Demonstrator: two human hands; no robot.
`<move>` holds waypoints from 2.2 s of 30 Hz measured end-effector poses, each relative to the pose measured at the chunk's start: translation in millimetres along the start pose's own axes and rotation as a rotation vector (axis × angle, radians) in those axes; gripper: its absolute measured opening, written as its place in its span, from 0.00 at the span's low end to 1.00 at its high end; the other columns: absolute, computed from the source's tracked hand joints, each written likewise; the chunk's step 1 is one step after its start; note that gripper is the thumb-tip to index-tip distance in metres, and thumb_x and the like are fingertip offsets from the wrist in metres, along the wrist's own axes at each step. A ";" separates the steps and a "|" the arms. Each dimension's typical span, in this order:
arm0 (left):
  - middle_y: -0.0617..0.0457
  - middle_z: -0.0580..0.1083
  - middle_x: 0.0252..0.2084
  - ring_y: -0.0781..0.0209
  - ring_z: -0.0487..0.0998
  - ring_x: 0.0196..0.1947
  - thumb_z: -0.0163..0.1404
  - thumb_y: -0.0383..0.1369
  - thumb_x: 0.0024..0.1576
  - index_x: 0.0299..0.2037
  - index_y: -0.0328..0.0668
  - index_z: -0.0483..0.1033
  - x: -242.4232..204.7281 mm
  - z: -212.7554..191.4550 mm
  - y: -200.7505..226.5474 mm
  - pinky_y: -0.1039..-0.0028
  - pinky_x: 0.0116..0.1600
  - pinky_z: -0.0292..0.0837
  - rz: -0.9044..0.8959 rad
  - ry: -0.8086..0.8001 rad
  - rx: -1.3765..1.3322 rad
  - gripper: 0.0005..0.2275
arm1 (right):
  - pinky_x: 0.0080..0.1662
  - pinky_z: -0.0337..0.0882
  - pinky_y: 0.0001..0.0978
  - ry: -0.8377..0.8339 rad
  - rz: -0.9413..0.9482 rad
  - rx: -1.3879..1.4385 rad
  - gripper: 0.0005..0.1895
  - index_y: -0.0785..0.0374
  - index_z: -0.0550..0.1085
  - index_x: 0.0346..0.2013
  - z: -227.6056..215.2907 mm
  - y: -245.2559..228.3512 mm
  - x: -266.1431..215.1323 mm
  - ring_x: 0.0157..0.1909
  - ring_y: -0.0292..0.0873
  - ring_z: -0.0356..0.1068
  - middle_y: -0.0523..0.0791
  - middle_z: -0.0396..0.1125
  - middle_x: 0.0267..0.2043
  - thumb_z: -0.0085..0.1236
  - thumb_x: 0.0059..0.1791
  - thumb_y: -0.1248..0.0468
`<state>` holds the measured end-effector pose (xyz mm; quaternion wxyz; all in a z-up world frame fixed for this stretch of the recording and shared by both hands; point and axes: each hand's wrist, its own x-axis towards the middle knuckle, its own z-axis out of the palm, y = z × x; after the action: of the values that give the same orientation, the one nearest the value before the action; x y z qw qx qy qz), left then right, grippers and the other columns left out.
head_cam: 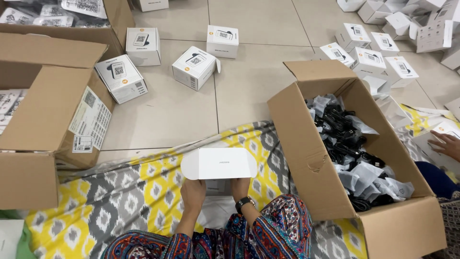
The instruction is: The person packs individual product boxes with electronic components from a bulk container.
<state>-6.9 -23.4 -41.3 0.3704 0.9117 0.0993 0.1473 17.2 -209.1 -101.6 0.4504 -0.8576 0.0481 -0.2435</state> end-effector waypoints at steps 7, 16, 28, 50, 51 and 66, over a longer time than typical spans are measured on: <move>0.35 0.76 0.28 0.33 0.77 0.30 0.52 0.27 0.52 0.32 0.31 0.78 -1.8 14.2 -20.2 0.48 0.36 0.73 0.011 -0.062 0.150 0.05 | 0.44 0.70 0.54 -0.096 0.028 -0.121 0.13 0.69 0.75 0.45 -10.0 -13.2 -6.7 0.45 0.67 0.69 0.60 0.72 0.42 0.55 0.47 0.68; 0.33 0.76 0.29 0.31 0.77 0.30 0.54 0.31 0.52 0.31 0.32 0.80 1.5 18.0 -22.4 0.46 0.37 0.72 0.000 -0.036 0.126 0.08 | 0.42 0.71 0.52 -0.026 -0.073 -0.298 0.12 0.65 0.78 0.42 18.4 37.2 -10.2 0.42 0.63 0.72 0.56 0.74 0.40 0.52 0.45 0.70; 0.37 0.80 0.45 0.35 0.78 0.46 0.54 0.33 0.53 0.49 0.38 0.79 -21.1 57.8 -135.2 0.57 0.47 0.76 0.232 -0.170 -0.150 0.15 | 0.60 0.70 0.40 -0.917 0.491 0.033 0.24 0.58 0.69 0.62 -64.9 33.1 13.1 0.63 0.46 0.68 0.46 0.69 0.62 0.54 0.52 0.56; 0.32 0.74 0.56 0.38 0.77 0.56 0.43 0.59 0.59 0.66 0.31 0.64 -77.6 -2.0 -25.3 0.60 0.59 0.72 -0.359 -0.305 -0.200 0.37 | 0.53 0.74 0.39 -0.472 0.404 0.041 0.42 0.68 0.62 0.66 -56.2 -39.7 -47.9 0.52 0.52 0.76 0.57 0.72 0.53 0.57 0.47 0.41; 0.29 0.73 0.58 0.37 0.76 0.58 0.43 0.59 0.60 0.68 0.27 0.60 -75.9 3.6 -32.2 0.60 0.60 0.72 -0.370 -0.292 -0.290 0.39 | 0.49 0.76 0.39 -0.487 0.433 0.007 0.41 0.69 0.66 0.63 -54.2 -43.7 -39.9 0.46 0.51 0.78 0.57 0.75 0.48 0.57 0.47 0.40; 0.37 0.44 0.78 0.47 0.48 0.77 0.41 0.58 0.58 0.76 0.35 0.32 -73.9 29.2 -52.0 0.67 0.75 0.47 -0.454 -0.480 -0.767 0.46 | 0.48 0.77 0.32 -0.621 0.841 0.484 0.34 0.71 0.68 0.60 -72.6 -50.8 -24.1 0.45 0.44 0.78 0.53 0.75 0.50 0.56 0.50 0.46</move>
<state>-69.9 -27.0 -112.3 0.7138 0.6735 0.1459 -0.1246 -44.4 -226.3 -35.6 0.6850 -0.6686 0.1934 0.2154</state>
